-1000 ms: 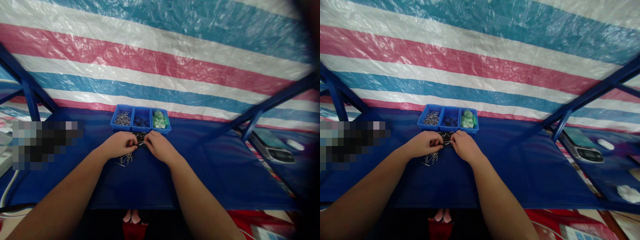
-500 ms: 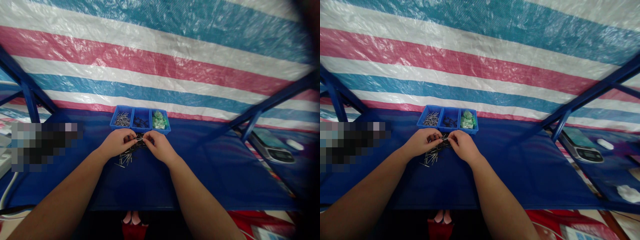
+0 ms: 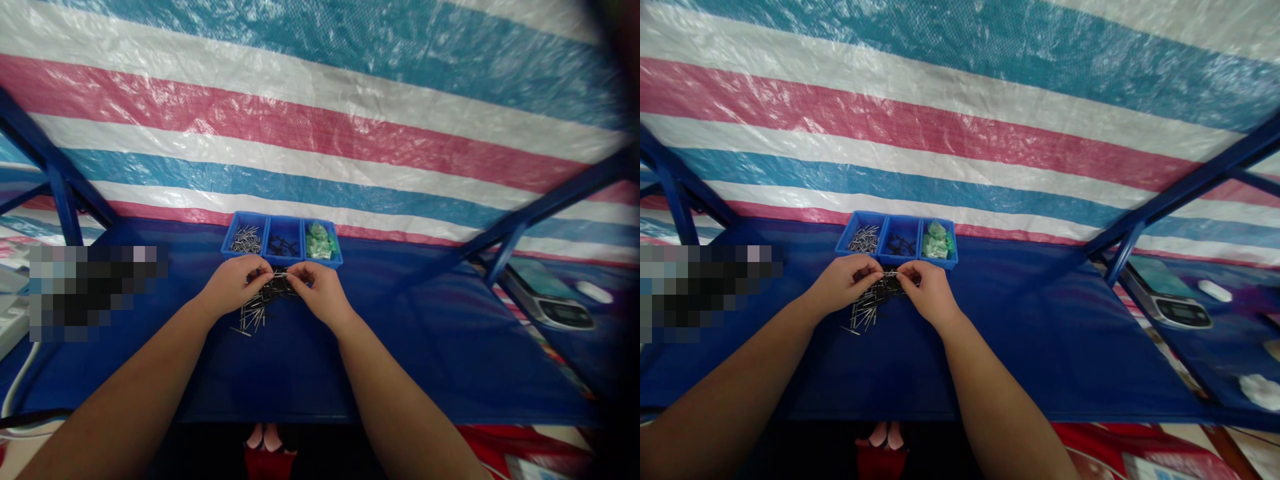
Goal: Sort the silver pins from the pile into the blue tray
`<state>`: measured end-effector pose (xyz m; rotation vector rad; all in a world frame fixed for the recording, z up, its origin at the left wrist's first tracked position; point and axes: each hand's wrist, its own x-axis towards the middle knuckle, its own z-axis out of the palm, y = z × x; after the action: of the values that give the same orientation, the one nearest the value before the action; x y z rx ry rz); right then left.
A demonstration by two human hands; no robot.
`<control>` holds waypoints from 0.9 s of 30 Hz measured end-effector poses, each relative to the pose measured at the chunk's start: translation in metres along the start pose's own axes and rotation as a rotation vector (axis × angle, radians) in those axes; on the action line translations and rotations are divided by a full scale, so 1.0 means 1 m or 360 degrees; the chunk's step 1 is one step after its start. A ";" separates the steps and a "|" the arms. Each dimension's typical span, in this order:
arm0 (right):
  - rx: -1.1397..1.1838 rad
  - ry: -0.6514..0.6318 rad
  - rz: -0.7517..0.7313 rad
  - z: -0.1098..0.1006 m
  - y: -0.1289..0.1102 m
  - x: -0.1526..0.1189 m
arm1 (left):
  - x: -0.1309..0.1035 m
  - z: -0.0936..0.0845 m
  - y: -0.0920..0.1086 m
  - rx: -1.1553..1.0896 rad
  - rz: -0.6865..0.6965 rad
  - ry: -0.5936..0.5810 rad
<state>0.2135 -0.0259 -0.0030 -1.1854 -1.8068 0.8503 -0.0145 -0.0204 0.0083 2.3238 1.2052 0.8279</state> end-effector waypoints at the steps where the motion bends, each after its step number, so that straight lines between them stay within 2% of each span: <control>1: 0.0022 0.0017 0.0019 0.000 0.002 0.000 | 0.000 0.000 0.000 -0.0003 0.0010 0.0019; 4: 0.0049 0.0071 0.0052 0.000 0.010 0.002 | 0.000 -0.001 0.000 -0.0001 0.0024 0.0132; 7: 0.0049 0.0111 0.0055 -0.002 0.013 0.003 | -0.001 -0.002 -0.001 -0.0002 -0.0049 0.0381; 11: -0.0002 0.0112 0.0023 -0.003 0.009 0.002 | -0.001 -0.002 -0.008 0.0006 -0.0340 0.0783; 13: -0.0049 0.0080 -0.0006 -0.003 0.007 0.002 | -0.001 -0.002 -0.016 0.0070 -0.0503 0.0853; 15: -0.0083 0.0050 -0.0029 -0.003 0.005 0.001 | -0.002 -0.004 -0.022 0.0137 -0.0609 0.0805; 17: -0.0097 0.0038 -0.0039 -0.003 0.005 0.001 | -0.002 -0.006 -0.024 0.0166 -0.0612 0.0691; 19: -0.0097 0.0040 -0.0033 -0.002 0.006 0.001 | -0.002 -0.007 -0.020 0.0132 -0.0494 0.0522; 23: -0.0054 0.0055 -0.0005 -0.002 0.006 0.002 | 0.000 -0.003 -0.003 -0.0007 -0.0085 0.0048; 25: -0.0025 0.0036 -0.0005 -0.002 0.003 0.001 | 0.000 0.000 0.003 -0.0038 0.0020 -0.0095; 27: -0.0003 0.0003 -0.0014 -0.001 0.001 0.001 | 0.001 0.003 0.006 -0.0043 0.0052 -0.0156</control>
<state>0.2145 -0.0247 -0.0027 -1.1782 -1.8107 0.8423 -0.0091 -0.0232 0.0098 2.3391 1.1108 0.7274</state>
